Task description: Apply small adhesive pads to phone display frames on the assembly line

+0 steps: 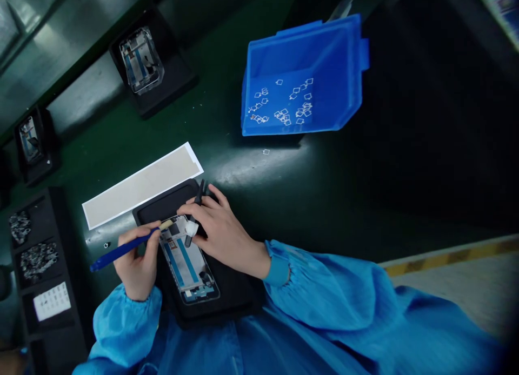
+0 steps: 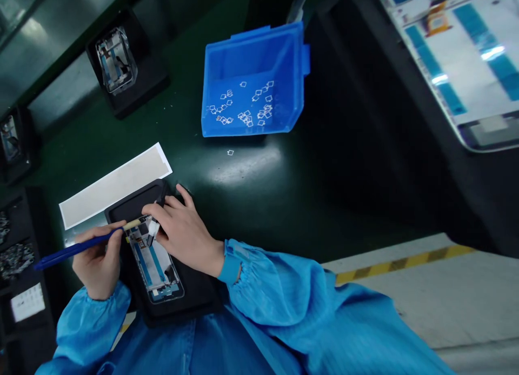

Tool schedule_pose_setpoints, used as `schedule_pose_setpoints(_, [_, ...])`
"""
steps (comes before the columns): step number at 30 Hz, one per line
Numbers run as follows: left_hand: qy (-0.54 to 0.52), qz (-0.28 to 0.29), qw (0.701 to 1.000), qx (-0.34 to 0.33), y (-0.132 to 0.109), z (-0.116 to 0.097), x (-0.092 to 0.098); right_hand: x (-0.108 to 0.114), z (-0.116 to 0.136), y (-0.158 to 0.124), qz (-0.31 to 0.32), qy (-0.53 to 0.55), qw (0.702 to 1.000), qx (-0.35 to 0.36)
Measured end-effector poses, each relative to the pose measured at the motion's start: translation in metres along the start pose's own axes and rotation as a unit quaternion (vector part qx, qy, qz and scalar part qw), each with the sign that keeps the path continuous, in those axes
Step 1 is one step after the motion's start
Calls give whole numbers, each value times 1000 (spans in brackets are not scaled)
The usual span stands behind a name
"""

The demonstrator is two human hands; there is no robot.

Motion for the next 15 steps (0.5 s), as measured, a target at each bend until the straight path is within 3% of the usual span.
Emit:
schedule_pose_setpoints(10, [79,119,978,-152,12,-19,1,0,-1,-1,3,-8,1000,-2])
schedule_pose_setpoints(13, [98,111,979,-137,15,-20,-1,0,-1,0,0,-9,1000,-3])
schedule_pose_setpoints(15, [100,100,987,-82,17,-15,-4,0,-1,0,-1,-7,1000,-2])
Point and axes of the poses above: each hand's wrist, its own y-axis towards the middle knuckle, its own x-axis out of the back of the hand, z = x × y, the point moved 1 cm from there along y, towards the middle knuckle, and after that the axes turned 6 degrees about y, right-handed, at the moved point
